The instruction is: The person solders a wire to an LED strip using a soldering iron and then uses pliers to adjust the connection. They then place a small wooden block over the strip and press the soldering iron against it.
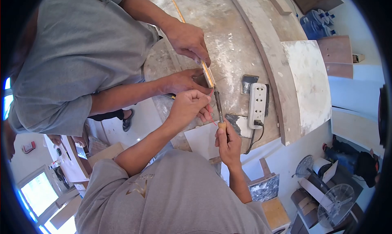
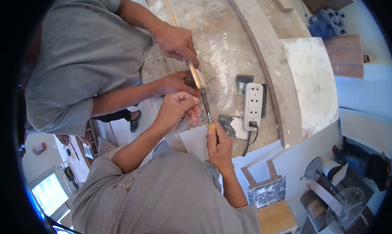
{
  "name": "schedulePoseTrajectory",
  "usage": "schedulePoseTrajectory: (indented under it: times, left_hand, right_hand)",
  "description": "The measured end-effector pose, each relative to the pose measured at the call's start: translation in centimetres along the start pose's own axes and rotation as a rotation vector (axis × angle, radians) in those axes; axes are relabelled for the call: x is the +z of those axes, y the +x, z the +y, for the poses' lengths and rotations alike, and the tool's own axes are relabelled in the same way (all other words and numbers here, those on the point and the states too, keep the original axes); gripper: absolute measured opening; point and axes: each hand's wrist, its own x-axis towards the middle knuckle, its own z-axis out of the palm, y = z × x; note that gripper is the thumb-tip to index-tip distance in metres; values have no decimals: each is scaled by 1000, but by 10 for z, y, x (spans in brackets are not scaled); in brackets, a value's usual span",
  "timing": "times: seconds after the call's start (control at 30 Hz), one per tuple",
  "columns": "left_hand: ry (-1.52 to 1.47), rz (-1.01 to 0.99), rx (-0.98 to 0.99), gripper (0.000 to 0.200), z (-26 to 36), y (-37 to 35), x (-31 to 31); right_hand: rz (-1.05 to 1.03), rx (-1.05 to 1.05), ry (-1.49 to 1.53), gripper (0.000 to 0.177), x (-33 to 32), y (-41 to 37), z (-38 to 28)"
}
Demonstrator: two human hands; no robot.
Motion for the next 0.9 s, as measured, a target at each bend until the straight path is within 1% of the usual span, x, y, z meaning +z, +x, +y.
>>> schedulePoseTrajectory:
  times: [0.07,0.17,0.27,0.37,0.47,0.53,0.63,0.9]
  left_hand:
    - [-2,3,11,19,-1,0,0]
    - [5,1,30,20,-4,1,0]
    - [3,-8,40,21,-7,1,-1]
    - [-9,-10,40,22,-8,1,-1]
    - [-12,-17,42,24,-8,1,0]
    - [-24,-23,50,24,-9,1,1]
    - [-43,-25,53,22,-11,1,2]
    - [-34,-45,55,23,-14,0,1]
  right_hand:
    - [-17,-4,-22,41,-2,0,2]
    - [12,-5,-9,39,-2,0,1]
    - [1,37,-25,39,-3,-1,-2]
    - [20,-32,-88,38,-3,0,9]
    - [9,27,-105,38,-4,0,5]
    - [15,-13,-147,38,-5,0,13]
    - [15,-10,-150,38,-6,0,9]
    - [25,-37,-178,37,-7,0,6]
